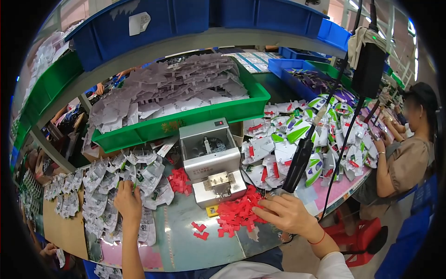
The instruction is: The person assembles toy parts by inserting plastic pieces into casings, attaching cover panels, and securing them with screws using an electric screwdriver.
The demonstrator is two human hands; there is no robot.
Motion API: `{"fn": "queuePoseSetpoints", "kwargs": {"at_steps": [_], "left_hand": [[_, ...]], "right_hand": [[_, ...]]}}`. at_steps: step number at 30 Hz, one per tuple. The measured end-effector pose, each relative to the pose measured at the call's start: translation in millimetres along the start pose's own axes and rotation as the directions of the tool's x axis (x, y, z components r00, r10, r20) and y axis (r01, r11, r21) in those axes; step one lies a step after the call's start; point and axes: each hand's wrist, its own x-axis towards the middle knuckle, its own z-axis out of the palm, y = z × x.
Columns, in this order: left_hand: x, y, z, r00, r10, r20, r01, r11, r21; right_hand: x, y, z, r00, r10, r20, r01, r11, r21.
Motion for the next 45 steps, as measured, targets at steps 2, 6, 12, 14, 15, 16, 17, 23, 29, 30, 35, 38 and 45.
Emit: {"fn": "queuePoseSetpoints", "kwargs": {"at_steps": [2, 6, 12, 14, 15, 16, 17, 23, 29, 30, 35, 38, 45], "left_hand": [[1, -1, 1, 1.0, 0.002, -0.009, -0.002, 1.0, 0.004], [0, -5, 1, 0.998, 0.043, -0.042, -0.044, 0.999, -0.015], [0, -4, -6, 0.999, 0.007, -0.052, -0.011, 0.997, -0.075], [-4, -7, -11, 0.998, 0.006, -0.057, -0.01, 0.998, -0.064], [-8, -8, -16, 0.998, 0.01, -0.064, -0.014, 0.998, -0.056], [-12, -7, -21, 0.998, -0.015, -0.062, 0.013, 1.0, -0.027], [-17, -4, -27, 0.997, 0.015, -0.078, -0.024, 0.993, -0.116], [-48, 40, -61, 0.959, 0.209, -0.19, -0.249, 0.943, -0.222], [-92, 71, -90, 0.91, 0.351, -0.221, -0.411, 0.832, -0.372], [-96, 76, -92, 0.887, 0.404, -0.225, -0.462, 0.783, -0.416], [-114, 100, -85, 0.81, 0.498, -0.31, -0.58, 0.6, -0.552], [-121, 115, -79, 0.809, 0.492, -0.322, -0.573, 0.54, -0.616], [-159, 139, -65, 0.99, -0.031, 0.135, 0.138, 0.11, -0.984]], "right_hand": [[0, 0, 0, 1.0, 0.006, 0.008, -0.006, 1.0, 0.002], [0, 0, 2, 1.0, 0.011, 0.001, -0.011, 1.0, 0.006], [2, -1, 3, 1.0, 0.008, 0.01, -0.008, 1.0, 0.003], [5, -2, 4, 1.0, -0.008, 0.012, 0.008, 1.0, 0.022], [6, -2, 4, 1.0, 0.002, -0.001, -0.002, 1.0, 0.016], [7, -4, 5, 1.0, 0.003, -0.015, -0.003, 1.0, 0.02], [8, -5, 6, 1.0, 0.0, -0.008, 0.0, 1.0, 0.027], [10, -14, -2, 0.994, 0.108, -0.016, -0.107, 0.993, 0.049], [22, -26, 13, 0.926, 0.378, 0.009, -0.315, 0.757, 0.573], [24, -30, 16, 0.845, 0.519, 0.127, -0.417, 0.493, 0.764], [35, -30, 35, 0.796, 0.436, 0.419, -0.35, -0.234, 0.907], [33, -33, 34, 0.761, 0.382, 0.524, -0.423, -0.321, 0.848], [27, -35, 36, 0.705, 0.533, 0.467, -0.446, -0.179, 0.877]]}}
